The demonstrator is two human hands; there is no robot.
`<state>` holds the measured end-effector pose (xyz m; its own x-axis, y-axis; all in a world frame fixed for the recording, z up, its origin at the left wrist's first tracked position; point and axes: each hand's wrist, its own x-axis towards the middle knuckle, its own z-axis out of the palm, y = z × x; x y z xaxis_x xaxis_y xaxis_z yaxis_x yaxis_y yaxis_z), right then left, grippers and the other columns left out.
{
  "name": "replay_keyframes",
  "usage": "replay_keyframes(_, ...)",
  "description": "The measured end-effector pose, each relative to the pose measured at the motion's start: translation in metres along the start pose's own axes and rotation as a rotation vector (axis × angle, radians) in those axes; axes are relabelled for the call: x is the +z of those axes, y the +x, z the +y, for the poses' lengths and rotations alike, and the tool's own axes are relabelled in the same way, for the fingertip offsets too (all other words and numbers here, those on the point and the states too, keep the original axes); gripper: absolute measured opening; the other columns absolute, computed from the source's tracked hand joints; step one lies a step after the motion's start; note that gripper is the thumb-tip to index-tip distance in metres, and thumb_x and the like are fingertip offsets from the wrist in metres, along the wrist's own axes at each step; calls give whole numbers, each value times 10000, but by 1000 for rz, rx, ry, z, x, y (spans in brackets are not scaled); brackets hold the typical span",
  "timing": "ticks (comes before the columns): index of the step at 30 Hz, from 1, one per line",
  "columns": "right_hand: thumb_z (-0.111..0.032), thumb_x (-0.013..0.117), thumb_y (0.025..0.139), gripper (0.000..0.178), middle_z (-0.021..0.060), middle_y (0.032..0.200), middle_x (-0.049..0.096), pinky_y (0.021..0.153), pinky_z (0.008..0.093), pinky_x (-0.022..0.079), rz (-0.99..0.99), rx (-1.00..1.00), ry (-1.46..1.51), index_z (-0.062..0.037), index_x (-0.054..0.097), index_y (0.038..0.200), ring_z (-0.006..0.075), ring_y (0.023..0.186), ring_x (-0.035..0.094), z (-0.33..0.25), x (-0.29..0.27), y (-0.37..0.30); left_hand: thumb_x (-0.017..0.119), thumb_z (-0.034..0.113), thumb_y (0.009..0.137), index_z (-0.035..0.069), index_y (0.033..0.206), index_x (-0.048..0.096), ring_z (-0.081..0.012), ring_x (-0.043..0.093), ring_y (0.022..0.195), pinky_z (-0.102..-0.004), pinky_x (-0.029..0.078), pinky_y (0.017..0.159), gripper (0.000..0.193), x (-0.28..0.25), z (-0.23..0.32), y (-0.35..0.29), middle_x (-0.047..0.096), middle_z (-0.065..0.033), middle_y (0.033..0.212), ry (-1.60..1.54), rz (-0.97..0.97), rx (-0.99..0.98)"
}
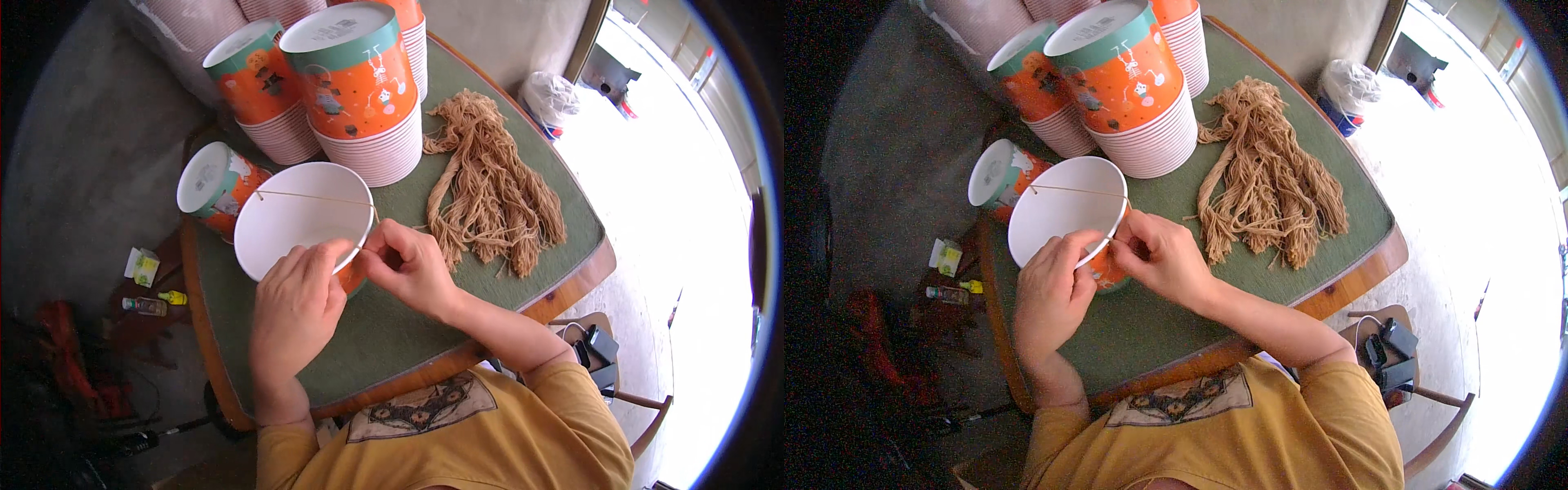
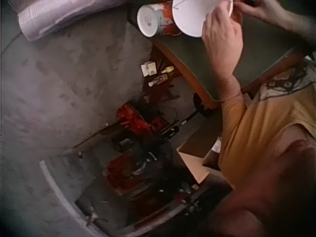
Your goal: Threading twine through pre-drilled holes in decorated paper buckets to create handles for seasonal packaging.
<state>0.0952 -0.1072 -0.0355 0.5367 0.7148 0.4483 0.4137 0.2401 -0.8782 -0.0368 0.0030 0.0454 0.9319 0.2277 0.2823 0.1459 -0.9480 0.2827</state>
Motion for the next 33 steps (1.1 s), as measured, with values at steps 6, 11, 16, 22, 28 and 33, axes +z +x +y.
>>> replay_keyframes(6,-102,653,864,104,-28,715,573,580,196,424,-205,305,249,-31,578,870,11,663,485,2,-2,1,598,14,779,71,1100,523,-313,609,796,-452,483,709,334,-2,0,1,610,-121,854,-61,-106,-22)
replay_keyframes(11,-99,657,794,114,72,733,610,646,331,505,-243,171,115,-30,575,834,205,721,603,4,-13,4,631,21,774,58,1003,502,-319,616,748,-445,481,668,265,4,-6,0,599,-126,810,-131,-175,-65)
replay_keyframes(16,-101,658,785,153,80,794,602,699,354,502,-244,34,-6,-48,571,900,236,830,577,14,-22,5,664,27,762,53,980,488,-318,617,731,-435,480,658,281,6,-8,0,591,-121,797,-200,-202,-77)
replay_keyframes(22,-134,699,796,186,53,832,594,719,323,485,-277,-17,-52,-35,585,903,201,819,564,11,-15,4,672,62,778,54,964,476,-322,613,751,-441,478,656,270,5,-8,-3,589,-125,803,-149,-169,-42)
replay_keyframes(28,-261,714,818,245,57,799,600,635,339,488,-136,-26,-116,-54,585,843,234,774,552,16,-2,-4,613,84,831,44,962,442,-331,580,815,-458,465,724,219,4,-3,-6,565,-145,817,-8,-149,66)
replay_keyframes(33,-247,717,795,238,83,871,572,732,382,473,-88,-342,-446,-54,596,861,290,839,534,19,-1,-5,551,86,876,28,963,463,-319,597,839,-437,479,746,136,1,-3,-11,587,-148,821,2,-143,80)
